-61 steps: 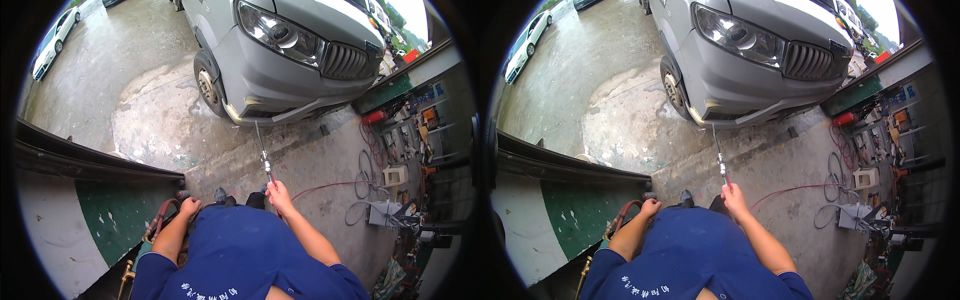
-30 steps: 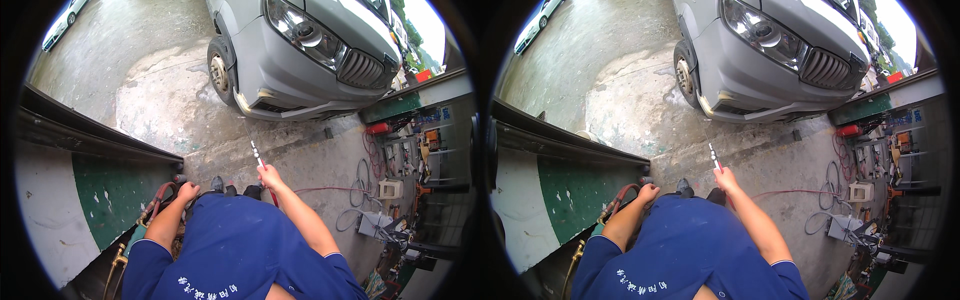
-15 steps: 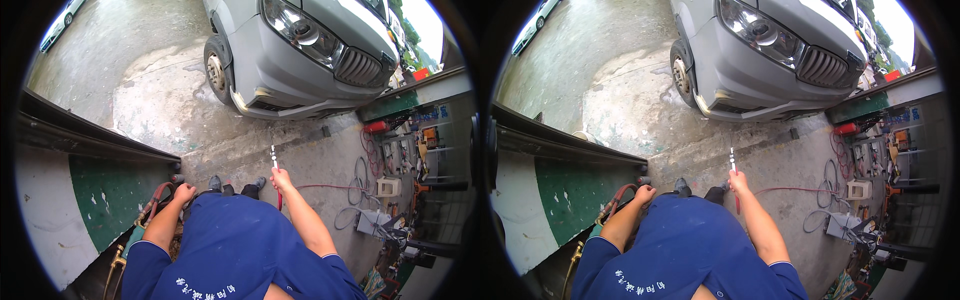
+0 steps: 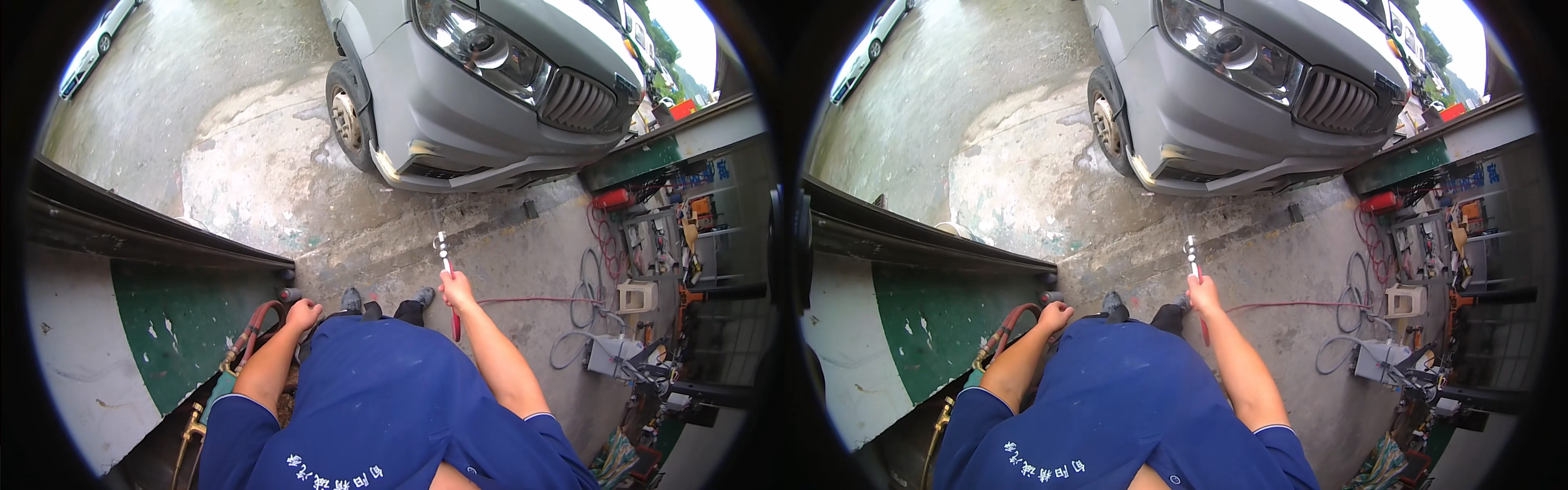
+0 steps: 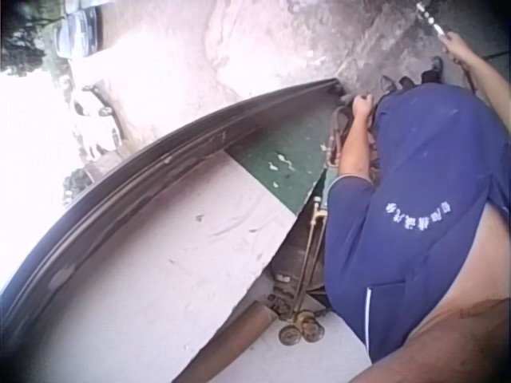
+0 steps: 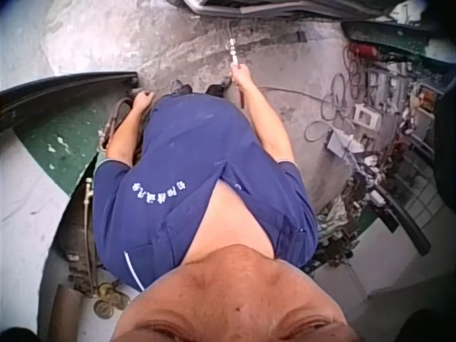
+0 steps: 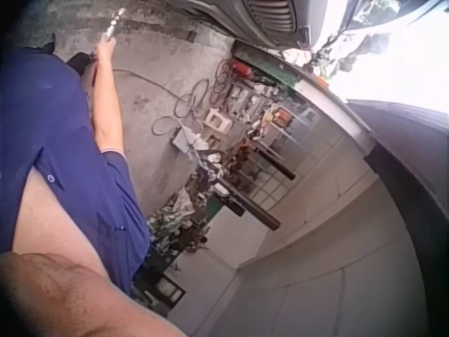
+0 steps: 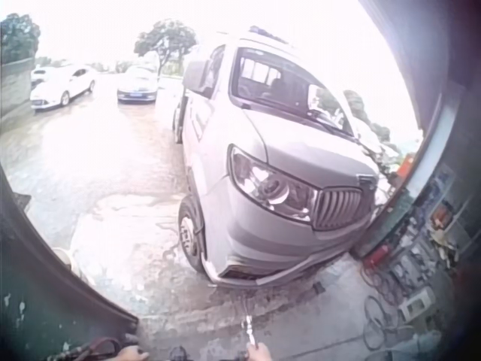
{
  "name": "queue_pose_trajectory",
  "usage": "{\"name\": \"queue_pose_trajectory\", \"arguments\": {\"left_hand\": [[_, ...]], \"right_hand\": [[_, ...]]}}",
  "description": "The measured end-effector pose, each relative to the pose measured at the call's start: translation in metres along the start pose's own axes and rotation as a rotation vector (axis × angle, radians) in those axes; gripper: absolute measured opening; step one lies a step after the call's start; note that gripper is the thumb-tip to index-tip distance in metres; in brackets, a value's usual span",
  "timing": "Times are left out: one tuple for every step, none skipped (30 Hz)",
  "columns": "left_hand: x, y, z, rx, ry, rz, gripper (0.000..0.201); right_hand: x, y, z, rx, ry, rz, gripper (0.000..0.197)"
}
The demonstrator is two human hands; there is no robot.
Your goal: The person wipes the front bumper and headlight area of a silver car with a green cloth, then uses a spray gun to apply a substance to the same area, and wipes it again with the cloth.
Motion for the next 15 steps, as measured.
{"name": "queue_pose_trajectory", "arguments": {"left_hand": [[0.002, -0.003, 0.001, 0.017, 0.035, 0.038, 0.047], [0.007, -0.009, 0.004, 0.034, 0.069, 0.075, 0.044], [0.008, -0.012, 0.005, 0.051, 0.104, 0.113, 0.041], [0.009, -0.015, 0.006, 0.043, 0.107, 0.115, 0.041], [0.01, -0.018, 0.008, 0.036, 0.11, 0.117, 0.041], [0.01, -0.018, 0.008, 0.027, 0.112, 0.119, 0.041], [0.01, -0.017, 0.008, 0.032, 0.116, 0.12, 0.041], [0.011, -0.017, 0.007, 0.037, 0.121, 0.12, 0.041], [0.01, -0.017, 0.006, 0.043, 0.126, 0.119, 0.041], [0.01, -0.019, 0.006, 0.042, 0.126, 0.119, 0.041], [0.011, -0.022, 0.007, 0.041, 0.127, 0.118, 0.041], [0.01, -0.019, 0.006, 0.039, 0.124, 0.121, 0.042], [0.009, -0.016, 0.005, 0.051, 0.128, 0.125, 0.042], [0.007, -0.012, 0.003, 0.063, 0.131, 0.13, 0.042], [0.003, -0.009, 0.001, 0.076, 0.136, 0.132, 0.043]], "right_hand": [[0.001, -0.001, 0.0, 0.011, 0.006, 0.003, 0.033], [0.002, -0.001, 0.0, 0.021, 0.011, 0.006, 0.033], [0.003, -0.001, 0.0, 0.033, 0.017, 0.009, 0.033], [0.004, 0.0, 0.0, 0.013, 0.012, 0.0, 0.033], [0.005, 0.001, 0.0, -0.006, 0.006, -0.009, 0.034], [0.006, 0.001, 0.0, -0.026, 0.001, -0.018, 0.034], [0.007, 0.001, 0.0, 0.0, 0.0, 0.004, 0.034], [0.007, 0.001, 0.0, 0.025, -0.001, 0.025, 0.034], [0.007, 0.001, 0.001, 0.051, -0.005, 0.046, 0.034], [0.007, 0.002, 0.002, 0.069, 0.011, 0.055, 0.034], [0.007, 0.005, 0.002, 0.087, 0.026, 0.064, 0.034], [0.009, 0.008, 0.001, 0.104, 0.046, 0.074, 0.034], [0.013, 0.011, -0.001, 0.122, 0.044, 0.099, 0.033], [0.018, 0.015, -0.005, 0.14, 0.043, 0.125, 0.033], [0.019, 0.016, -0.007, 0.158, 0.038, 0.15, 0.033]]}}
Point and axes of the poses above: each hand's wrist, its own x-axis towards the middle knuckle, its own z-axis out of the palm, y = z × x, the point moved 1 cm from there along x, towards the middle knuckle, and after that the axes turned 10 degrees about -x, right-handed, at the moved point
